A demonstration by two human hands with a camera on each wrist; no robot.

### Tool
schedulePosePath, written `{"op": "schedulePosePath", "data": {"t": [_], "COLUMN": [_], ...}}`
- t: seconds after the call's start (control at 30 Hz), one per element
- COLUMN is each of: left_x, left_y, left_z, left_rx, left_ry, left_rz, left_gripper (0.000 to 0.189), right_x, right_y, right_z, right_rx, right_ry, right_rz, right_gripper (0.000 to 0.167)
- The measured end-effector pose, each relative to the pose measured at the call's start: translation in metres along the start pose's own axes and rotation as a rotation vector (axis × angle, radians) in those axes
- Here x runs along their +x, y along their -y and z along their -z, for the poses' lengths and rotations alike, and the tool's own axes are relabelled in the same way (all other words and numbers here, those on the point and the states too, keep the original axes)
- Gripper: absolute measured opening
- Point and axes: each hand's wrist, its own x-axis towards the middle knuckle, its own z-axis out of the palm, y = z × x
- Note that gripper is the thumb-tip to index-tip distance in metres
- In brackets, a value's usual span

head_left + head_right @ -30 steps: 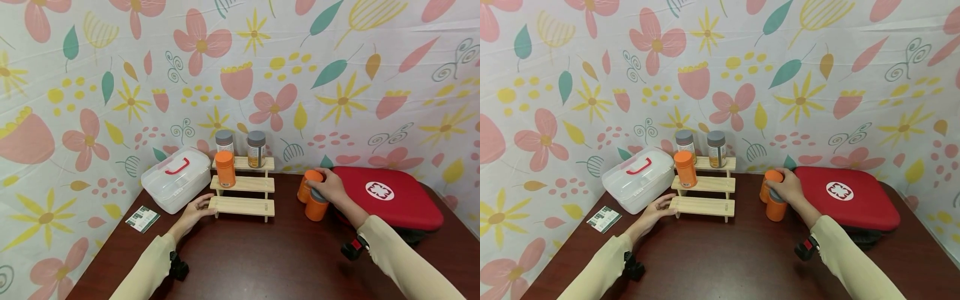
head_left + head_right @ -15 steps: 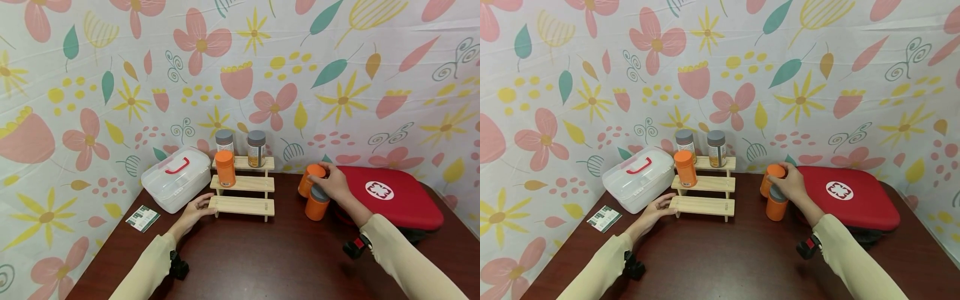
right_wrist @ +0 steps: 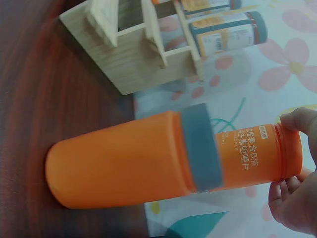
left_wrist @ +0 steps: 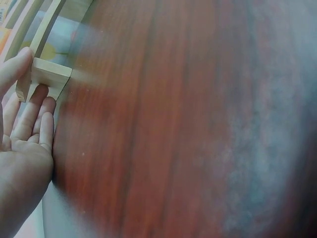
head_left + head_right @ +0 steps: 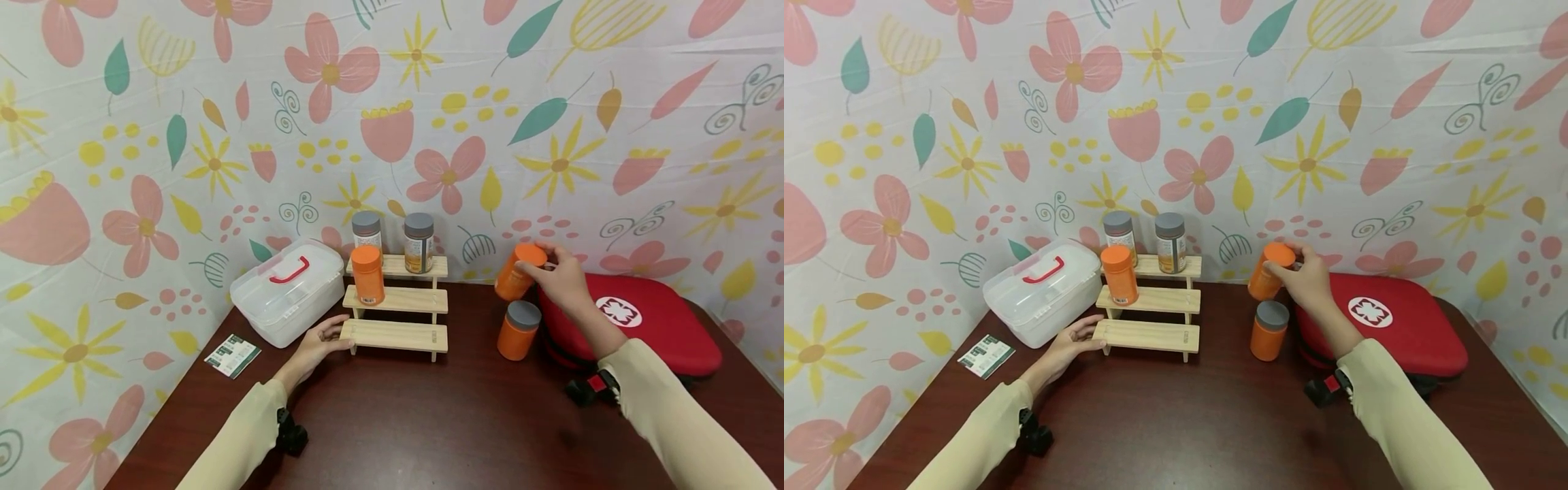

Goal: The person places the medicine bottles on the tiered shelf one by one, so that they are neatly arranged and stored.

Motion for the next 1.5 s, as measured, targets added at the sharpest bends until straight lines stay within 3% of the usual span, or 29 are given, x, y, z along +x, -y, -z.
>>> {"op": "schedulePosePath", "data": {"t": [0.17,0.4,0.7,0.93,1.13,1.3,1.5], "left_x": [0.000,-0.001,0.001,0.005,0.005,0.002,-0.001], "left_y": [0.000,-0.002,-0.004,-0.007,-0.007,-0.005,-0.004], "left_z": [0.001,0.001,0.001,0.004,0.005,0.004,0.001], "left_rx": [-0.004,-0.001,0.000,0.007,0.020,0.016,0.001], "left_ry": [0.013,0.003,0.004,0.007,0.004,-0.003,0.001], "left_rz": [0.007,0.004,0.002,-0.005,-0.005,0.015,0.008], "left_gripper": [0.064,0.063,0.063,0.063,0.064,0.064,0.064], "right_x": [0.001,0.005,0.003,-0.004,-0.009,-0.011,-0.014], "right_y": [0.009,0.024,0.050,0.071,0.083,0.087,0.088], "right_z": [0.009,0.016,0.006,-0.017,-0.046,-0.073,-0.100], "right_rx": [-0.016,-0.039,0.014,0.055,0.103,0.177,0.188], "right_ry": [-0.027,-0.035,0.002,0.114,0.186,0.216,0.197], "right_rz": [0.000,0.070,0.135,0.196,0.192,0.195,0.194], "right_gripper": [0.071,0.067,0.062,0.056,0.054,0.053,0.050]}}
